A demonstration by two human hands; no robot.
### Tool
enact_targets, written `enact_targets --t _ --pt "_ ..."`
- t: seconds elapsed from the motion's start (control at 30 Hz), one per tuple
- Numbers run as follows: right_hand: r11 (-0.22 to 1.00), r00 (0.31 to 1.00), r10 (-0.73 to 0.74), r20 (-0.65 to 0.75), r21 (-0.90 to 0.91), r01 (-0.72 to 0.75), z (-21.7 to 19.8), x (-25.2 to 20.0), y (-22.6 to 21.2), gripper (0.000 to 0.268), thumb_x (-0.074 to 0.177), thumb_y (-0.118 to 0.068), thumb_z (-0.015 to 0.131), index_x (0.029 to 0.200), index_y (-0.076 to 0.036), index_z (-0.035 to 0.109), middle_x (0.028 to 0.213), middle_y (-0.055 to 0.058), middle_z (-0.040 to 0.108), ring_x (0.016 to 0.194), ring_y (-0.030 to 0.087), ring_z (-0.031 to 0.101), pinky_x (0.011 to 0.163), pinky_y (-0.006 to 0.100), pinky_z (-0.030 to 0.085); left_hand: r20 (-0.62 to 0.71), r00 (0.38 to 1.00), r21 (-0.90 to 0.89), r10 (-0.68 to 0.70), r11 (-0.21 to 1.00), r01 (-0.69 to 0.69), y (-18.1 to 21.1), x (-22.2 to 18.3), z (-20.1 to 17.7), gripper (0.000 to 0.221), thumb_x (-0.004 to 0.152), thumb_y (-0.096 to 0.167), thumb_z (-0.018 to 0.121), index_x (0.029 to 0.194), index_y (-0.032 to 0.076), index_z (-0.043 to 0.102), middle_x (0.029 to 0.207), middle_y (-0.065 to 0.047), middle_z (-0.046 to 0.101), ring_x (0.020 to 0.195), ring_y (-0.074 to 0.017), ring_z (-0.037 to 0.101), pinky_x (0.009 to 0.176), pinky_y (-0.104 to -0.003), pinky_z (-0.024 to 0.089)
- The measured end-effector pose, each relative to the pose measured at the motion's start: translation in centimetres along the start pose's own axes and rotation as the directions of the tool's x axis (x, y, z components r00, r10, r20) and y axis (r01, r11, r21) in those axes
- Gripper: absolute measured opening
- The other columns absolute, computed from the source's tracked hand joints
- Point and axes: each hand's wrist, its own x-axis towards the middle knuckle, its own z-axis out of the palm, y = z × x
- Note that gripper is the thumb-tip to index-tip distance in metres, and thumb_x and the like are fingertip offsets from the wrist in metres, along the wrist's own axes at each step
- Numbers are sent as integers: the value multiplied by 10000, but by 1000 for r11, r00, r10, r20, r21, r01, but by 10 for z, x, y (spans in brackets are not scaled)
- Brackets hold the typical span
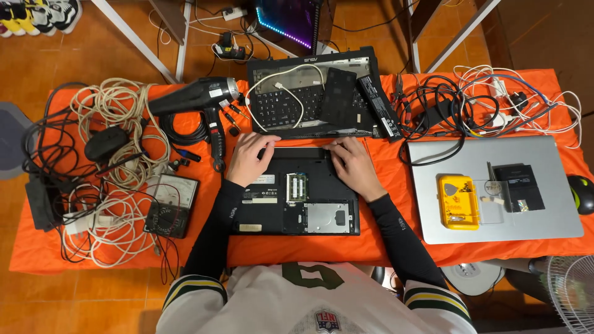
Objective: Removing, heating, and testing laptop components with tools.
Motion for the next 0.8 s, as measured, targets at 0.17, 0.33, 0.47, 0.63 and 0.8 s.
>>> enact_targets --t 0.17,0.33,0.47,0.63,0.8 --pt "1000 1000 14 20 18 -15 3 0 3 243 908 1 654 1135 -40 734 1091 88 623 1069 287 604 946 400 499 15 999 -14 -40 999 40 1 -1 -3 135 998 93 643 1108 83 721 941 -46 730 874 -217 647 858 -363 452" --pt "998 998 46 38 41 -47 5 -1 3 243 928 -7 645 1152 -40 734 1092 96 617 1060 287 594 950 397 494 -7 1000 -53 -23 998 22 0 -2 -2 130 1006 105 639 1114 86 710 964 -55 722 914 -230 651 911 -370 464" --pt "999 999 34 38 40 -36 5 -1 2 241 928 -8 645 1151 -39 731 1094 94 613 1076 288 592 961 400 492 5 1000 -50 -9 999 10 -3 -4 -1 133 999 98 641 1111 86 712 950 -57 718 904 -229 650 909 -372 463" --pt "999 998 34 50 8 -34 6 -1 3 241 932 -13 652 1158 -43 730 1099 90 603 1074 282 590 961 399 491 16 1000 -58 7 998 -6 -6 -4 2 138 988 90 651 1112 92 712 933 -54 713 883 -227 645 880 -372 468" --pt "999 998 33 58 8 -34 5 0 1 246 935 -10 650 1166 -46 730 1108 87 601 1079 280 588 965 399 490 31 999 -32 31 999 -30 -10 -6 4 136 989 97 645 1109 91 709 939 -59 711 891 -233 644 890 -383 474"
